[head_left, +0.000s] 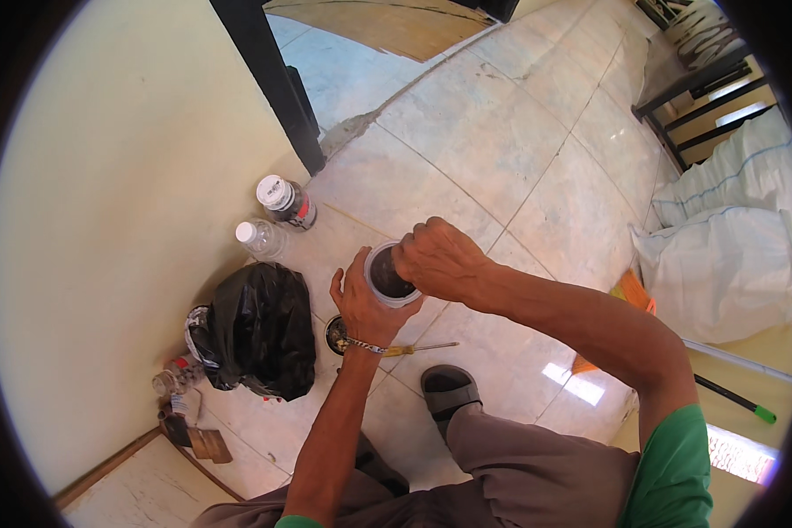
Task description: The person pours liquid from a clear plastic bottle into a small white container holding a dark substance. They then use a thin stick to stir the mixture thoroughly, scraping the sides of the container to ensure the contents are well combined.
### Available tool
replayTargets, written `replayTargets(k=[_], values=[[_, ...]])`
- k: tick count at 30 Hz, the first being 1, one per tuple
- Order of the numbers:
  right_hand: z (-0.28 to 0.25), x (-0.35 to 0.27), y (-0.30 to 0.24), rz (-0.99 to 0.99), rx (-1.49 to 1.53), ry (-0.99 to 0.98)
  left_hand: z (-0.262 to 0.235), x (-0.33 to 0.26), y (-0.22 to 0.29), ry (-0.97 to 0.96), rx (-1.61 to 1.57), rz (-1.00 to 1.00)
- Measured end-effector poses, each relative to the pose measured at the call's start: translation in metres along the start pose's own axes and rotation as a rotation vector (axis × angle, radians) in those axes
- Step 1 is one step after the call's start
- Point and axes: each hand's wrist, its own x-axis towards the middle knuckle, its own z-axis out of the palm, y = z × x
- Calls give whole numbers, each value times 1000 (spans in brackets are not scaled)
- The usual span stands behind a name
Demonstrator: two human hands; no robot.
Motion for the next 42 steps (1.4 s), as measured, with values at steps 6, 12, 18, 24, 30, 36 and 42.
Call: replayTargets(k=[6, 12, 18, 24, 30, 36, 42], values=[[-21, 0, -2, -81, 271, -128, -1, 1, -1, 1, -11, 13], [-14, -3, 0, 11, 114, -42, 0, 0, 1, 5, -16, -1], [-4, 1, -6, -6, 215, 75, 3, -1, -2, 20, 9, 25], [-29, -1, -7, 13, 261, -224, -1, 1, -1, 21, -1, 19], [2, -14, 4, 193, 364, -46, -1, 1, 3, -9, -18, -29], [23, -24, -4, 222, 393, 112, -1, 2, 4, -12, 16, -25], [17, -32, -13, 226, 451, -65, -5, 2, 3, -27, 6, -32]])
